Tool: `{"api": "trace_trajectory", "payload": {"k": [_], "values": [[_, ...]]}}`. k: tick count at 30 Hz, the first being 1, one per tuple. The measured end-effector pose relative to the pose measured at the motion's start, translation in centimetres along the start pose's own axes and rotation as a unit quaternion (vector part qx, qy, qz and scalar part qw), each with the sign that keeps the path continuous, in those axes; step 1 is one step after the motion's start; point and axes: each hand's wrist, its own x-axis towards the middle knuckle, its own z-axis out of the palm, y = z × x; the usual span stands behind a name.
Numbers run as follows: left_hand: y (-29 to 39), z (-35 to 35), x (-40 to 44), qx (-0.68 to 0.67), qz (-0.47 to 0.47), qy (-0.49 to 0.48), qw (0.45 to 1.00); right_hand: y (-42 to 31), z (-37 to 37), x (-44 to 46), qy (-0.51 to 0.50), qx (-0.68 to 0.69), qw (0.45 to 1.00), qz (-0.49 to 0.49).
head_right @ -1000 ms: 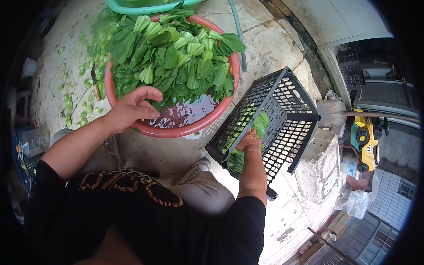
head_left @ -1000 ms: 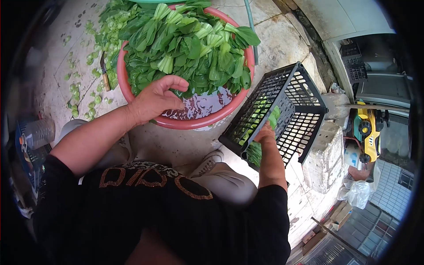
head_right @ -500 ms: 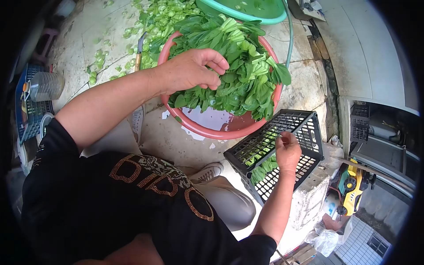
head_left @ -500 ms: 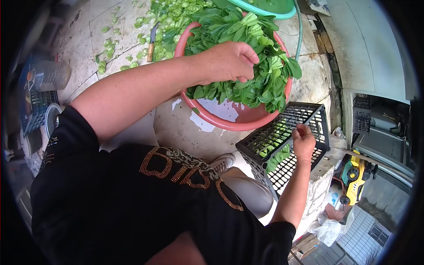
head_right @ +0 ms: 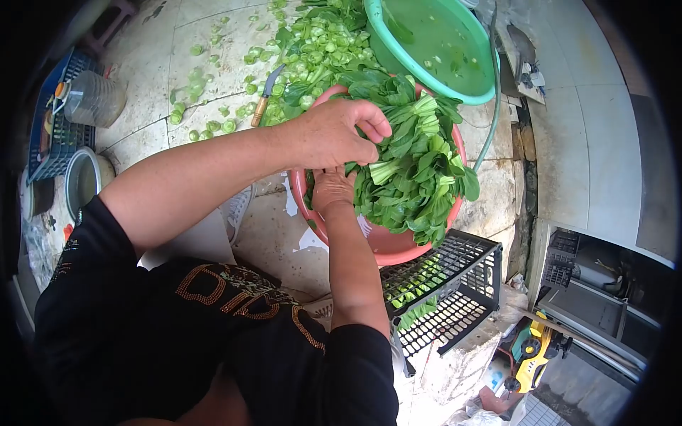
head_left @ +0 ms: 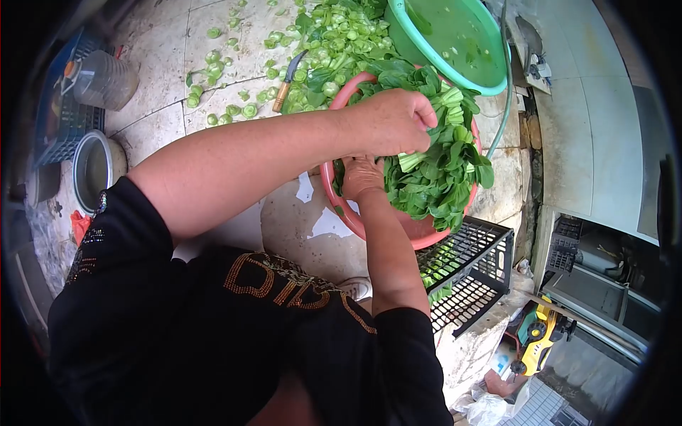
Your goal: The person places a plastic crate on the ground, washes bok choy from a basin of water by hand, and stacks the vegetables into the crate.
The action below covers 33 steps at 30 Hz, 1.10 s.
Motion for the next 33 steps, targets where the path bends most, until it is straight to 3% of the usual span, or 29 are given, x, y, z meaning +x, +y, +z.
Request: {"api": "trace_trajectory", "payload": {"k": [1,3,10,12,14,16,18,20,22,24,26,27,28,30,31,33], "values": [[-0.1,-0.3,0.0,-0.009,0.006,0.006,1.000,0.1,0.0,-0.2,-0.002,-0.004,1.000,-0.003],[-0.2,-0.5,-0.2,-0.022,0.012,0.012,1.000,0.4,0.2,-1.4,-0.172,-0.049,0.983,-0.035],[0.7,-0.6,-0.8,-0.031,0.000,-0.019,0.999,6.1,8.4,-7.7,-0.133,-0.113,0.977,-0.120],[0.7,-0.4,-0.9,-0.042,-0.011,-0.024,0.999,7.2,8.4,-8.8,-0.195,-0.160,0.960,-0.124],[0.6,-0.3,-1.0,0.009,0.022,-0.019,1.000,7.7,7.3,-9.5,-0.215,-0.175,0.954,-0.116],[0.5,0.0,-0.9,0.000,0.022,-0.021,1.000,8.1,6.1,-10.2,-0.256,-0.105,0.956,-0.100],[0.4,0.2,-0.9,-0.008,0.021,-0.020,1.000,7.6,4.3,-10.4,-0.211,-0.057,0.972,-0.089],[0.4,0.2,-0.8,-0.016,0.019,-0.058,0.998,5.7,-0.8,-9.7,-0.276,0.032,0.959,0.053],[0.3,0.5,-0.7,-0.007,0.027,-0.065,0.998,6.0,-1.0,-9.3,-0.220,0.105,0.968,0.060],[0.0,0.9,-0.7,-0.023,0.027,-0.069,0.997,5.8,0.7,-7.4,0.013,0.149,0.985,0.087],[-0.4,1.4,-0.9,-0.012,0.066,-0.032,0.997,4.7,2.7,-5.0,0.038,0.115,0.985,0.123],[-0.9,1.5,-0.8,-0.005,0.076,-0.029,0.997,2.8,1.5,-4.6,-0.060,0.088,0.979,0.175],[-1.1,1.6,-0.8,-0.006,0.083,-0.033,0.996,1.8,3.2,-4.3,-0.013,0.035,0.986,0.160],[0.0,0.7,-1.4,0.014,0.032,-0.069,0.997,3.4,9.5,-2.6,-0.036,-0.018,0.996,0.076],[-0.4,0.7,-1.4,0.014,0.036,-0.066,0.997,3.5,8.4,-2.0,-0.023,-0.016,0.997,0.070],[-0.7,0.2,-1.6,0.005,0.025,-0.072,0.997,4.3,6.3,-2.2,-0.135,0.113,0.973,0.150]]}}
